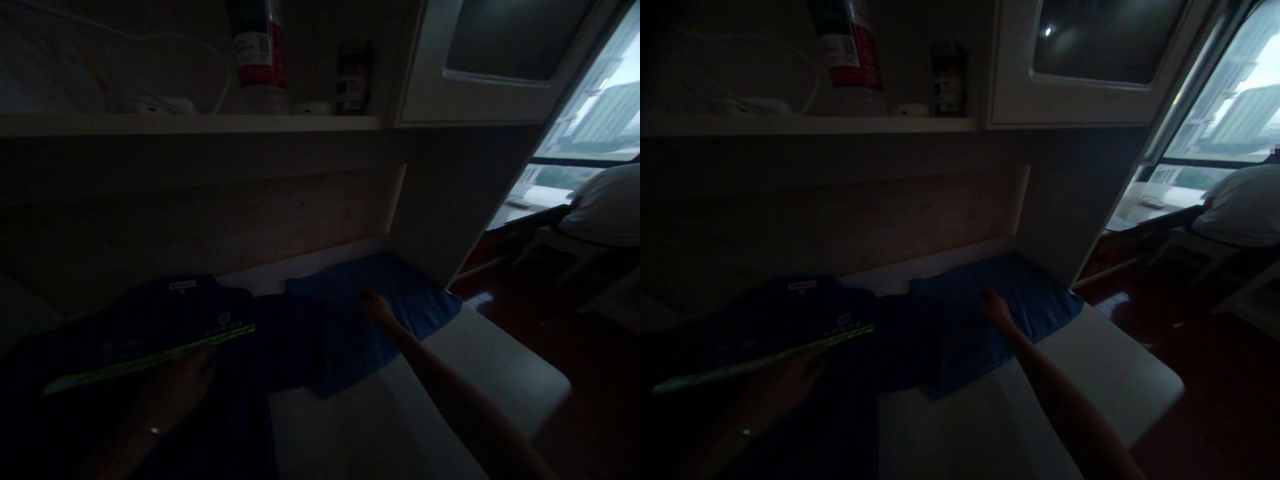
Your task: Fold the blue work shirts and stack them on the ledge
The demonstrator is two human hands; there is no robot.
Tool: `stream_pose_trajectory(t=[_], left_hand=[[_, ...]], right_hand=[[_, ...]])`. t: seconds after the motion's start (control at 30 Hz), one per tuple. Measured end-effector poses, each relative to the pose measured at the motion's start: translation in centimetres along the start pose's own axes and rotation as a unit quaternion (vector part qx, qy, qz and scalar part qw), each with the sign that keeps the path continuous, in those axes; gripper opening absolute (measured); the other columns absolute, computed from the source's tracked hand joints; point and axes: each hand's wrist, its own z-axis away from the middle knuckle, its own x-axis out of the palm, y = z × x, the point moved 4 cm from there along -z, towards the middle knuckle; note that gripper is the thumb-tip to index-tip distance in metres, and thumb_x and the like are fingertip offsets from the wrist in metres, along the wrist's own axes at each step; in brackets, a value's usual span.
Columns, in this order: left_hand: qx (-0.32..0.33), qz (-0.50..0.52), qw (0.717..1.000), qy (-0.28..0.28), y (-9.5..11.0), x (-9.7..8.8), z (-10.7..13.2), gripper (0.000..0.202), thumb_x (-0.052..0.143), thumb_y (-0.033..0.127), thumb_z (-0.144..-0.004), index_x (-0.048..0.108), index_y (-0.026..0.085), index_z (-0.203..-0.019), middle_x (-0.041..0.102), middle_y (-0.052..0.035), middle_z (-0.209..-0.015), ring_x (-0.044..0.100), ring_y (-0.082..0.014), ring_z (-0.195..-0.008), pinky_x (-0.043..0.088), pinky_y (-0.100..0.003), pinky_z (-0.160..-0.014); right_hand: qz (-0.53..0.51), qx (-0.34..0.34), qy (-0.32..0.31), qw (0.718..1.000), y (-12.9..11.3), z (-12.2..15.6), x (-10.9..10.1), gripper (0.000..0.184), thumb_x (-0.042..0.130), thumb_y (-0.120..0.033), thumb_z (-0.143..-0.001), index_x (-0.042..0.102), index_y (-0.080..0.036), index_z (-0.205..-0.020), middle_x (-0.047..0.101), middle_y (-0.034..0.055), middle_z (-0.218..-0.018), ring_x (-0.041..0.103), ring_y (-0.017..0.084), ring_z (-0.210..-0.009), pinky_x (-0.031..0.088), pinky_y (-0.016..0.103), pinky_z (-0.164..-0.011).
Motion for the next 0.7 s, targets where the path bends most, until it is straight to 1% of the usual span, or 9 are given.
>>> stream_pose_trajectory(t=[0.07,0.17,0.23,0.27,0.37,0.47,0.53,0.63,0.7], left_hand=[[0.058,0.106,0.988,-0.1,6.8,3.6,1.0,0.034,0.046,0.039,-0.087,0.071,0.026,-0.106,0.075,-0.0041,-0.108,0.069,-0.0202,-0.1,0.05,-0.031,-0.091],[0.121,0.239,0.95,-0.162,16.3,8.6,1.4,0.035,0.048,0.04,-0.087,0.069,0.025,-0.111,0.072,-0.0037,-0.115,0.066,-0.0174,-0.106,0.048,-0.027,-0.094],[0.124,0.284,0.931,-0.194,20.3,11.4,0.6,0.039,0.049,0.04,-0.087,0.066,0.021,-0.117,0.07,-0.0065,-0.122,0.064,-0.018,-0.111,0.047,-0.027,-0.097],[0.118,0.288,0.928,-0.204,21.4,12.5,-0.1,0.042,0.049,0.04,-0.087,0.064,0.02,-0.121,0.068,-0.0079,-0.126,0.062,-0.0186,-0.115,0.046,-0.028,-0.1],[0.087,0.221,0.954,-0.182,22.1,14.7,-2.5,0.045,0.047,0.035,-0.089,0.06,0.016,-0.128,0.062,-0.0112,-0.134,0.056,-0.0206,-0.124,0.04,-0.031,-0.108],[0.071,0.087,0.992,-0.062,20.8,14.8,-4.8,0.045,0.039,0.032,-0.093,0.059,0.013,-0.128,0.055,-0.0151,-0.14,0.049,-0.0243,-0.131,0.034,-0.036,-0.112],[0.061,-0.006,0.998,0.002,19.8,14.3,-5.9,0.047,0.037,0.033,-0.094,0.058,0.01,-0.128,0.054,-0.0189,-0.139,0.049,-0.0285,-0.13,0.036,-0.041,-0.11],[0.005,-0.102,0.995,0.008,18.5,13.9,-7.5,0.046,0.038,0.037,-0.094,0.062,0.007,-0.118,0.063,-0.0224,-0.121,0.057,-0.033,-0.115,0.044,-0.046,-0.098],[-0.026,-0.131,0.991,0.006,18.1,13.7,-8.4,0.044,0.038,0.038,-0.093,0.065,0.009,-0.111,0.064,-0.0222,-0.117,0.056,-0.035,-0.113,0.046,-0.049,-0.092]], right_hand=[[0.039,0.017,0.027,0.999,1.4,-2.5,-1.8,0.042,0.045,-0.029,-0.091,0.06,-0.016,-0.128,0.06,0.0147,-0.132,0.059,0.025,-0.116,0.045,0.033,-0.097],[0.099,0.036,0.047,0.993,2.9,-5.0,-3.0,0.048,0.05,-0.037,-0.09,0.058,-0.012,-0.13,0.054,0.0212,-0.136,0.055,0.031,-0.12,0.044,0.039,-0.097],[0.128,0.046,0.051,0.989,3.6,-5.9,-3.0,0.044,0.051,-0.038,-0.089,0.064,-0.012,-0.123,0.056,0.023,-0.131,0.054,0.034,-0.12,0.045,0.043,-0.096],[0.137,0.05,0.054,0.988,3.9,-6.1,-2.9,0.041,0.051,-0.038,-0.09,0.067,-0.012,-0.118,0.058,0.0227,-0.128,0.054,0.034,-0.12,0.045,0.044,-0.095],[0.142,0.049,0.066,0.986,4.5,-6.4,-2.7,0.035,0.045,-0.035,-0.092,0.071,-0.017,-0.108,0.062,0.018,-0.125,0.056,0.032,-0.118,0.045,0.042,-0.094],[0.112,0.054,0.072,0.99,5.0,-6.4,-3.0,0.039,0.04,-0.039,-0.094,0.073,-0.021,-0.104,0.068,0.0142,-0.116,0.065,0.027,-0.104,0.048,0.035,-0.083],[0.086,0.064,0.075,0.991,5.5,-6.3,-3.5,0.042,0.04,-0.044,-0.094,0.074,-0.022,-0.104,0.071,0.014,-0.108,0.068,0.027,-0.095,0.049,0.033,-0.075],[0.053,0.057,0.085,0.993,6.1,-6.1,-4.4,0.042,0.044,-0.047,-0.091,0.075,-0.022,-0.104,0.072,0.0154,-0.107,0.068,0.03,-0.096,0.048,0.035,-0.074],[0.032,0.039,0.091,0.995,6.4,-5.7,-4.7,0.042,0.045,-0.046,-0.09,0.075,-0.02,-0.104,0.071,0.0163,-0.109,0.067,0.03,-0.098,0.048,0.035,-0.077]])
